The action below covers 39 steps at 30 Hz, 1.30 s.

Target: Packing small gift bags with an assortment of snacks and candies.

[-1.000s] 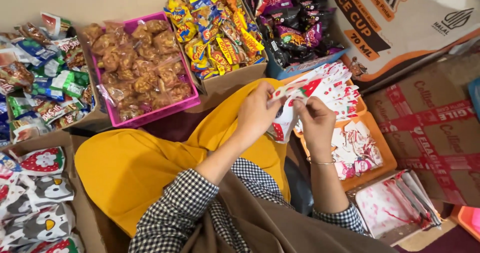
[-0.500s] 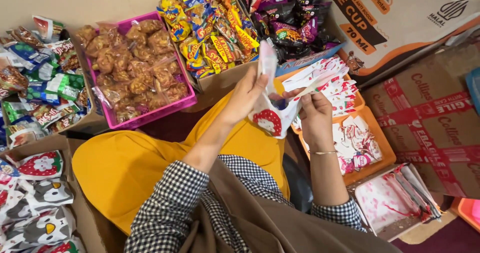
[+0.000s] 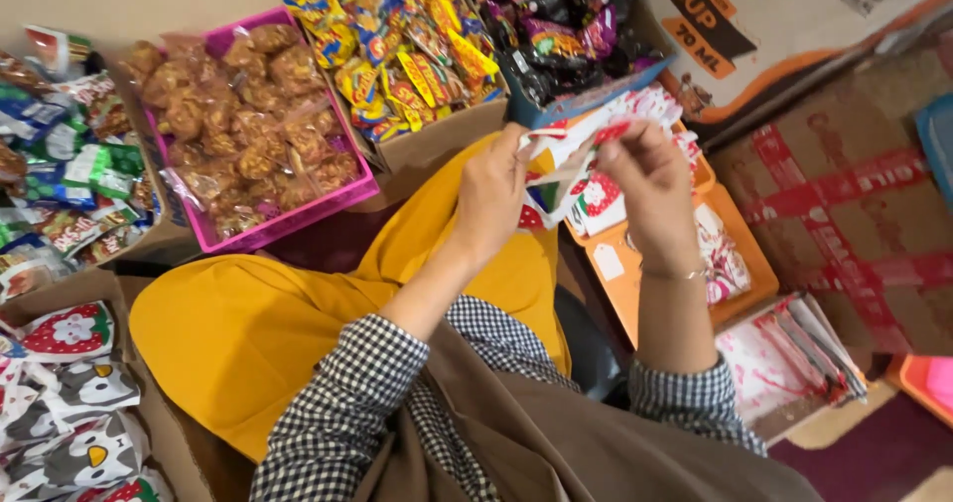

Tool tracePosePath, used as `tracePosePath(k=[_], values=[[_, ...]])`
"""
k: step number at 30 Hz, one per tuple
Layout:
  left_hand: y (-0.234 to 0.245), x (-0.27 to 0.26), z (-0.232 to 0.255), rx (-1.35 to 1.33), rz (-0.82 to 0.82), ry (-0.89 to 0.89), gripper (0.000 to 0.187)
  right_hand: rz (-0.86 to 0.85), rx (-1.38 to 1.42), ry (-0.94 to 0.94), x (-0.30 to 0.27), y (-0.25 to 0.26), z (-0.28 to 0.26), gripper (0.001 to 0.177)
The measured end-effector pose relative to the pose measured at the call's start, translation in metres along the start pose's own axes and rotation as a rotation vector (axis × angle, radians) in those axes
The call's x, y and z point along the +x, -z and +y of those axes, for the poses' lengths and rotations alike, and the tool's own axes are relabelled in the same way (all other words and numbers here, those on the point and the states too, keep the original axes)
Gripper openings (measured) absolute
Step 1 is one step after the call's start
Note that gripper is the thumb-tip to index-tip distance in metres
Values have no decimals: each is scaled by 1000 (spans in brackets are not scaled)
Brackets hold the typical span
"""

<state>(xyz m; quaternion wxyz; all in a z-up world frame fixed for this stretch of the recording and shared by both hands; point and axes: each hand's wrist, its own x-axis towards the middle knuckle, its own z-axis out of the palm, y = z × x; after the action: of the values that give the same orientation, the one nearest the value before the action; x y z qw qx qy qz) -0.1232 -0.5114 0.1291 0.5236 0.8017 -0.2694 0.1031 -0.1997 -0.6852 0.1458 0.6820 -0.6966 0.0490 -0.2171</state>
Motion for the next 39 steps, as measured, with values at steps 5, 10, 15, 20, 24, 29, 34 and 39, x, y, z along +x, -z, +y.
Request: tracePosePath(k=[5,10,15,20,24,29,34,39], values=[[-11,0,-18,101,-68,-69,20,73,238,-47,32,34,-10,14],[-9,1,-16,-229,-97,140,32,198,-74,-111,45,99,64,7],[-23,5,-24,-123,-1,281,36,8,-1226,-477,-20,233,243,34],[-32,10,-5,-188,-65,243,37,22,-1404,-696,-104,292,348,18],[-42,8,7,-197,-128,147,36,41,-1305,-477,-108,253,317,46],[-48,-2,-13,-150,-161,105,27,-61,-1460,-594,-102,226,316,54],[-39,-5,-26,-343,-296,226,35,73,-1498,-551,-87,251,342,27],[-43,-21,-36,-619,-329,343,80,381,-264,-503,-30,219,272,29]])
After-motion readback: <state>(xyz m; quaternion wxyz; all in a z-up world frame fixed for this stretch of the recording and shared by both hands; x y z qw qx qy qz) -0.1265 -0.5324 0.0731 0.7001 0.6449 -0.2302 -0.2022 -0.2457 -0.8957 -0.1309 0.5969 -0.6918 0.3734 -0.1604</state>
